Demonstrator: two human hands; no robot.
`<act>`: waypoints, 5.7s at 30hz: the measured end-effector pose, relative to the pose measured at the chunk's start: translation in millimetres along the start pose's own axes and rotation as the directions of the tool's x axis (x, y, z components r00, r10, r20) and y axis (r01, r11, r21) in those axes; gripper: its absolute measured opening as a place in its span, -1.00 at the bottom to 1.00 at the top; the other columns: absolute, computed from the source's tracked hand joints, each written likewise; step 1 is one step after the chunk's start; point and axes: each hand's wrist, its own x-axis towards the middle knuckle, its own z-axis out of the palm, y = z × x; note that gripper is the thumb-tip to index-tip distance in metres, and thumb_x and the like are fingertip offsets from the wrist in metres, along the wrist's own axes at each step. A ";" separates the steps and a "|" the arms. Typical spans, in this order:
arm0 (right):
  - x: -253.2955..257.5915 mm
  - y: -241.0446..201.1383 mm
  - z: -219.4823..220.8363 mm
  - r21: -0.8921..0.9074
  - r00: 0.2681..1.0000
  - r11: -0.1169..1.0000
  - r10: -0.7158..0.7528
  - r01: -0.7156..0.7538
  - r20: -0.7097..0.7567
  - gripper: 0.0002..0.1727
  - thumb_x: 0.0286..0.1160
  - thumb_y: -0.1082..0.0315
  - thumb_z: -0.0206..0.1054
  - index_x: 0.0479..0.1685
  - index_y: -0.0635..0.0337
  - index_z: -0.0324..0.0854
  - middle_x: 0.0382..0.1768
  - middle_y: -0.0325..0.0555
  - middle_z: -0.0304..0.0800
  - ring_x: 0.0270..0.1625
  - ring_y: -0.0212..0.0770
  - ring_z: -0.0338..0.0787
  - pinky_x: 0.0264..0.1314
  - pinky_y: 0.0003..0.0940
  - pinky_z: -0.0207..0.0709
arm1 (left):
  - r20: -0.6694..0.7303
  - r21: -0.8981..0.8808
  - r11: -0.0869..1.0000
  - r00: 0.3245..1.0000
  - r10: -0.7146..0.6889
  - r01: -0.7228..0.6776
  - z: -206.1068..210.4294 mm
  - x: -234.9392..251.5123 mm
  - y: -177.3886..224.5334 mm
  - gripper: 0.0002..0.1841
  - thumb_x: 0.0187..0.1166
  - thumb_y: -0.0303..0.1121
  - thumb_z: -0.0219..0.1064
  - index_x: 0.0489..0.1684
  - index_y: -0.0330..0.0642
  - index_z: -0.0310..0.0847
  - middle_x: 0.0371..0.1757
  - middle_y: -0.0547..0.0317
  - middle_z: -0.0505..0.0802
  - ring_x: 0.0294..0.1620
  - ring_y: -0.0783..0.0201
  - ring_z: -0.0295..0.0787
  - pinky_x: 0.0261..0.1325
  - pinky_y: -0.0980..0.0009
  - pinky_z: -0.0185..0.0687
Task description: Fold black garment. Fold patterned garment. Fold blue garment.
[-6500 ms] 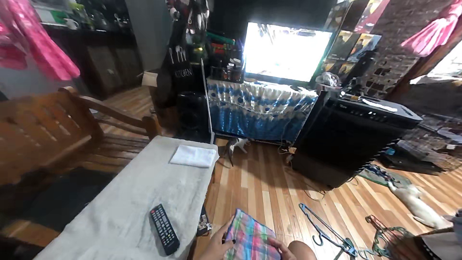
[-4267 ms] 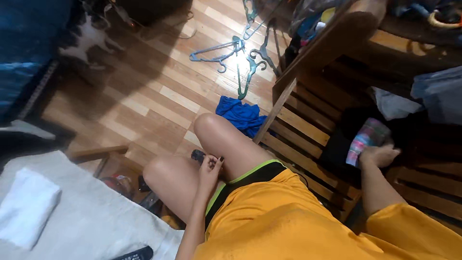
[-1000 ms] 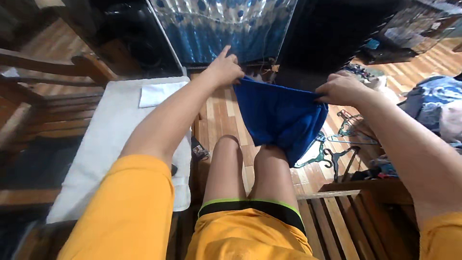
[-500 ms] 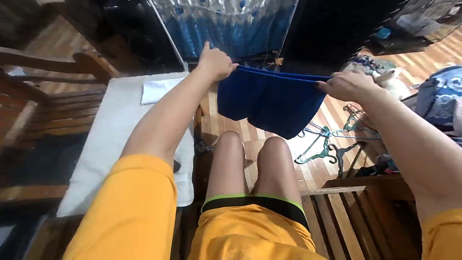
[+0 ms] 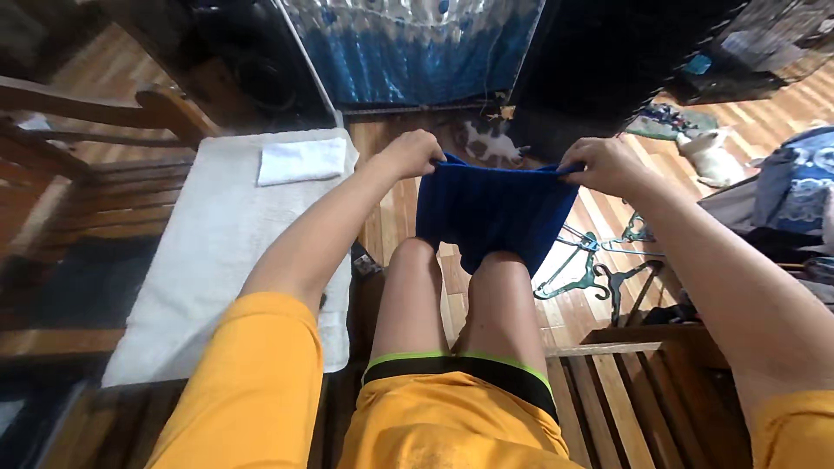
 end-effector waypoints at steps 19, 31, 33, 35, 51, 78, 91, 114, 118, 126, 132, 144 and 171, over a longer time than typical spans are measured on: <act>13.4 33.8 14.1 0.188 0.977 0.976 0.142 -0.111 -0.159 -0.88 0.42 0.58 0.43 -0.15 0.45 0.80 0.05 0.27 0.85 0.10 0.19 0.84 0.28 0.27 0.59 | -0.003 0.205 0.948 0.969 0.248 -0.242 4.5 -51.6 35.3 -0.72 0.69 -0.30 0.34 -0.10 -0.41 0.77 -0.12 -0.28 0.83 0.06 -0.24 0.81 0.14 -0.12 0.68; 67.5 -47.2 39.7 0.543 0.949 0.786 -0.179 0.296 -0.258 -0.78 0.27 0.78 0.18 -0.55 0.29 0.43 0.05 0.02 0.87 0.04 -0.34 0.81 0.05 -0.40 0.64 | 0.076 -0.043 0.671 0.667 0.741 -0.741 93.9 -59.8 160.2 -0.50 0.15 -0.52 0.69 0.16 -0.08 0.79 0.36 0.09 0.79 0.56 -0.02 0.57 0.79 -0.05 0.14; 68.0 -48.6 49.8 0.526 0.952 0.797 -0.200 0.296 -0.232 -0.79 0.28 0.76 0.13 -0.55 0.30 0.51 0.09 0.03 0.85 0.11 -0.31 0.82 0.10 -0.37 0.67 | 0.131 0.095 0.699 0.705 0.697 -0.709 92.7 -54.4 161.6 -0.57 0.44 -0.56 0.43 0.30 -0.02 0.71 0.08 0.06 0.82 0.02 0.03 0.81 0.19 0.00 0.68; 63.1 -41.2 59.4 0.507 0.960 0.819 -0.185 0.269 -0.210 -0.79 0.39 0.73 0.16 -0.44 0.38 0.69 0.15 0.10 0.83 0.23 -0.22 0.81 0.29 -0.29 0.68 | 0.226 0.062 0.829 0.817 0.530 -0.555 76.2 -49.4 155.3 -0.58 0.68 -0.48 0.25 0.49 0.06 0.60 -0.01 -0.05 0.84 -0.16 -0.09 0.83 -0.14 -0.08 0.69; 38.4 -38.6 73.8 0.623 0.962 0.763 0.005 0.173 -0.273 -0.72 0.30 0.62 0.48 0.03 0.43 0.74 0.13 0.12 0.79 0.06 -0.26 0.83 0.20 -0.33 0.75 | 0.005 0.059 0.998 1.000 0.008 -0.009 5.4 19.8 76.5 -0.50 0.85 -0.20 0.11 0.77 0.14 0.26 0.39 -0.33 0.59 -0.08 -0.26 0.80 -0.05 -0.15 0.70; 25.1 -54.6 204.2 0.208 0.468 0.975 0.148 0.081 -0.872 -0.32 0.41 0.08 0.58 0.30 0.38 0.40 0.28 0.30 0.56 0.42 0.10 0.61 0.45 -0.11 0.54 | -0.088 0.212 0.932 0.956 -0.280 0.293 -124.1 28.1 98.2 -0.63 0.79 -0.17 0.20 0.37 -0.22 0.57 0.27 -0.29 0.75 0.37 -0.31 0.67 0.23 -0.34 0.52; 48.0 -73.2 176.2 0.473 0.567 0.880 0.414 -0.049 -0.712 -0.49 0.46 0.34 0.44 0.31 0.54 0.59 0.29 0.50 0.59 0.20 0.26 0.72 0.24 -0.04 0.64 | -0.130 0.199 0.932 0.951 -0.281 0.303 -135.1 22.2 98.7 -0.62 0.78 -0.18 0.21 0.40 -0.22 0.56 0.32 -0.29 0.73 0.40 -0.32 0.65 0.25 -0.38 0.48; -13.9 -3.6 147.9 0.538 0.882 0.841 0.209 0.058 -0.422 -0.73 0.61 0.42 0.26 0.07 0.45 0.71 0.16 0.21 0.78 0.25 -0.05 0.77 0.40 -0.04 0.61 | -0.231 0.106 0.989 0.970 -0.079 0.106 -162.0 -38.7 14.9 -0.61 0.73 -0.15 0.25 0.33 -0.23 0.63 0.19 -0.25 0.78 0.27 -0.22 0.70 0.32 -0.34 0.43; -42.9 13.6 88.4 0.366 0.812 0.929 0.180 0.045 -0.555 -0.77 0.54 0.50 0.35 0.09 0.43 0.69 0.08 0.24 0.77 0.04 -0.03 0.81 0.21 -0.08 0.71 | -0.233 0.008 0.983 0.956 -0.177 0.184 -127.5 -59.5 -18.8 -0.68 0.68 -0.26 0.32 0.16 -0.35 0.67 0.09 -0.36 0.78 0.25 -0.32 0.69 0.34 -0.38 0.42; -53.3 22.8 77.9 0.100 0.909 0.979 0.204 -0.179 -0.364 -0.71 0.62 0.59 0.16 0.15 0.49 0.72 0.19 0.51 0.70 0.32 0.49 0.66 0.41 0.40 0.45 | -0.357 -0.217 0.972 0.919 -0.166 0.091 -47.0 -66.9 -1.9 -0.58 0.75 -0.35 0.23 0.52 -0.34 0.41 0.25 -0.35 0.77 0.31 -0.25 0.75 0.43 -0.20 0.54; -67.5 34.8 144.7 0.240 0.898 0.924 0.356 -0.298 -0.257 -0.82 0.51 0.62 0.28 -0.05 0.51 0.75 0.14 0.48 0.74 0.33 0.48 0.65 0.47 0.41 0.38 | -0.397 0.083 0.962 0.877 0.271 -0.259 9.5 -137.5 134.2 -0.63 0.40 -0.12 0.47 0.11 -0.05 0.78 -0.28 0.01 0.77 -0.35 0.00 0.77 -0.45 0.07 0.65; -132.0 25.5 197.0 0.153 0.981 0.973 0.186 -0.175 -0.059 -0.72 0.27 0.80 0.24 -0.15 0.40 0.78 0.41 0.32 0.62 0.43 0.41 0.59 0.46 0.39 0.44 | 0.128 -0.324 0.890 0.917 0.379 -0.322 164.0 -189.5 228.7 -0.62 0.72 -0.02 0.21 0.38 0.10 0.59 -0.19 0.03 0.78 -0.39 0.00 0.79 -0.49 0.06 0.66; -191.4 -243.4 188.4 0.225 0.883 0.960 -0.248 0.168 0.398 -0.50 0.49 0.31 0.22 0.43 0.23 0.57 0.01 0.13 0.74 -0.06 0.11 0.84 -0.16 -0.01 0.74 | 0.314 -0.935 -0.254 0.247 -0.917 0.248 199.4 -138.7 44.8 -0.53 0.71 -0.33 0.25 0.56 -0.33 0.43 0.39 -0.21 0.68 0.37 0.05 0.66 0.40 0.08 0.59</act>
